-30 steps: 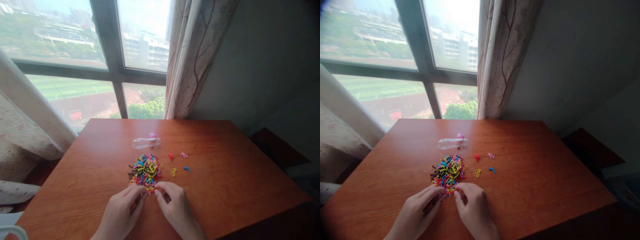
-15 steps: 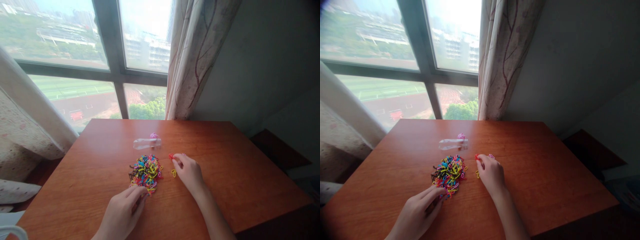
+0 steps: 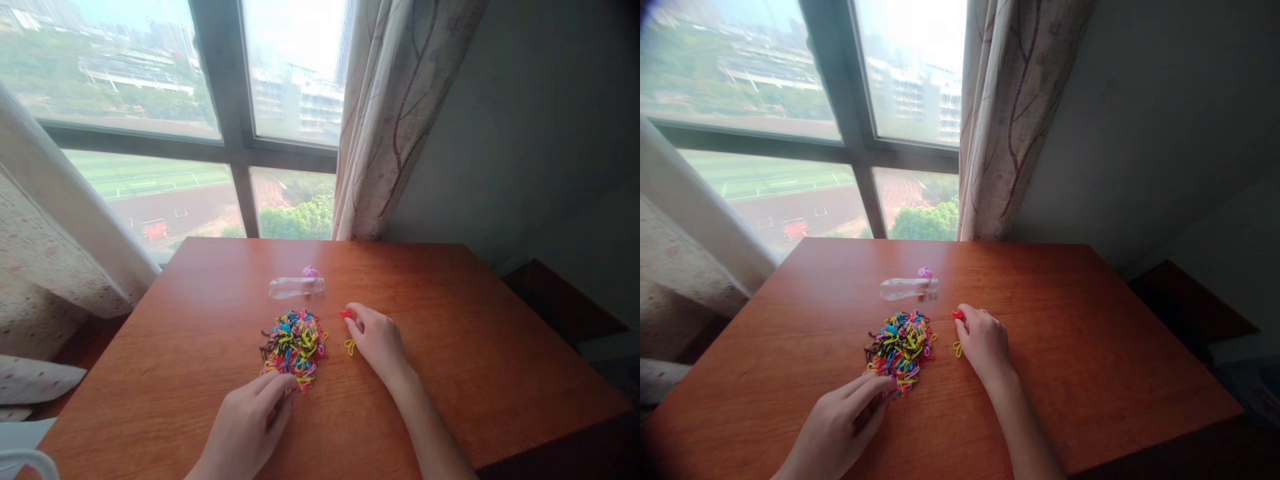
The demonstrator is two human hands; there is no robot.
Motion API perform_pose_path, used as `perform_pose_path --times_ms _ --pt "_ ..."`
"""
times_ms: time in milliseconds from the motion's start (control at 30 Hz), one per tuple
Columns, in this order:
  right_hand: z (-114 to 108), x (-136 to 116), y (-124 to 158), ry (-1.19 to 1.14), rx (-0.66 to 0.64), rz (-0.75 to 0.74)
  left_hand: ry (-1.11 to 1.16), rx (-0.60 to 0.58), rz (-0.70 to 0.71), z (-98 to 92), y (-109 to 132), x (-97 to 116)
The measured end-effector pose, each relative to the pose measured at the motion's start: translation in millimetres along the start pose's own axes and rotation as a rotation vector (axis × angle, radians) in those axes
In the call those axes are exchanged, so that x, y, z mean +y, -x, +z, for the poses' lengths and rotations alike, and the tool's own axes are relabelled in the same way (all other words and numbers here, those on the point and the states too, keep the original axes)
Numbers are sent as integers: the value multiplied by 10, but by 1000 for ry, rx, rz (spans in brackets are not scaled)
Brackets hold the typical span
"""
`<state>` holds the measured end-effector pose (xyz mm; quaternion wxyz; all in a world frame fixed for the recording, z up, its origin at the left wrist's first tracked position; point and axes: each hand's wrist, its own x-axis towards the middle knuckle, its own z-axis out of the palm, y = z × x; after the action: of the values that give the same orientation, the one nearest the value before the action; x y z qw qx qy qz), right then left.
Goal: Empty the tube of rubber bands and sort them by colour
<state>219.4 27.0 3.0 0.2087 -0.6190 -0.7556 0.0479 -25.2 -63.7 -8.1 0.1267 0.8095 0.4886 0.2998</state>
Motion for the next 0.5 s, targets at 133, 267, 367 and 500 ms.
perform_pose_path --times_ms 133,267,367,500 --pt "12 54 168 -139 57 46 1 -14 -18 -14 -19 0" --pt "56 45 390 -230 118 83 -49 -11 4 -119 -238 49" --pt "115 9 511 -295 148 109 -102 -61 45 -209 -555 124" --pt "187 -23 594 -398 165 126 -171 -183 56 -199 -1037 220"
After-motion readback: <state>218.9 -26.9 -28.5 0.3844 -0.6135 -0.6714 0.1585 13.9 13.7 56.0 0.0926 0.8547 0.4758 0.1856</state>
